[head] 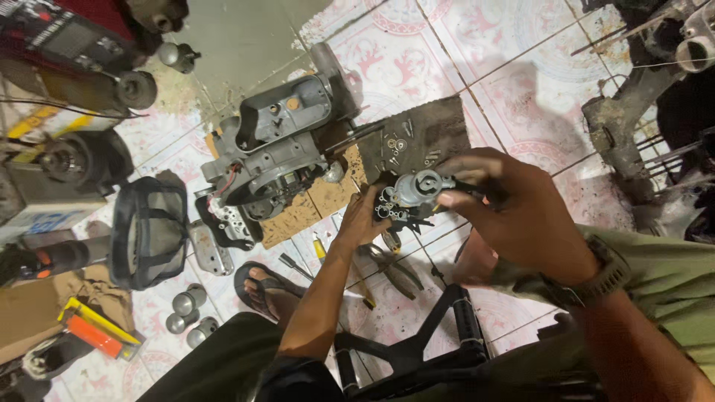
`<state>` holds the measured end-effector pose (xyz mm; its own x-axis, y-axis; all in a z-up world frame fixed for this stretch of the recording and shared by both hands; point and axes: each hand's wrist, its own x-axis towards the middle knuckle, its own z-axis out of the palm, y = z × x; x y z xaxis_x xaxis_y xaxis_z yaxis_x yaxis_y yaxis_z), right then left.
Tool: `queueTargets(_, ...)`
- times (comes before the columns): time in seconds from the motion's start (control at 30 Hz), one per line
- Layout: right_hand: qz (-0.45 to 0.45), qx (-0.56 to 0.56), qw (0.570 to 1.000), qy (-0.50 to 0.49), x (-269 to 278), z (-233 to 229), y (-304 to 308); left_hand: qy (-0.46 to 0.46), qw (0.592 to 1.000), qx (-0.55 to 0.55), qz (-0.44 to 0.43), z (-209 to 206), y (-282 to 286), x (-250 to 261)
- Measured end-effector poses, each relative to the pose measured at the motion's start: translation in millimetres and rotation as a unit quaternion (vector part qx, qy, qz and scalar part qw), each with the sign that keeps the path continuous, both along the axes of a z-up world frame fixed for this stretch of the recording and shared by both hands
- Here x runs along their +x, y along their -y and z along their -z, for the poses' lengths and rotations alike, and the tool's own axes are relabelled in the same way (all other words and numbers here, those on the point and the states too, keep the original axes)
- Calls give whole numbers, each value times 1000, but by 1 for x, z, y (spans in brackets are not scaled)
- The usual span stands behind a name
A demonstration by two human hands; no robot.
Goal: The person sits on a low stool and works on a disassembled engine block placed on a cardboard sheet. They use a screwdriver to remove screws from a small metal component, then use pliers to adjust a yellow part. The person continues to manipulate the engine part, picking up and placing down various small tools and components.
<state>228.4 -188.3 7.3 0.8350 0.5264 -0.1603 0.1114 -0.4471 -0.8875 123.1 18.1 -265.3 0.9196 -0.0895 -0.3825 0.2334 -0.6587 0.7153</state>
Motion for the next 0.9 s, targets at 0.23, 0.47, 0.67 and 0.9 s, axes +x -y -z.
queueTargets(0.23,-97,-57,989,91,-14,3,-2,-16,975,-198,-103,-128,-6,-17)
queueTargets(0.47,-71,154,984,-49,-47,-5,-20,16,950,-247,-188,-221,6,-69)
queueTargets(0.67,-140,76,985,-60,-60,-8,-21,-12,946,-221,-238,-258,20,-100)
queueTargets(0.9,-163,-2,985,-59,-69,-20,-28,30,944,-188,-270,-266,23,-107)
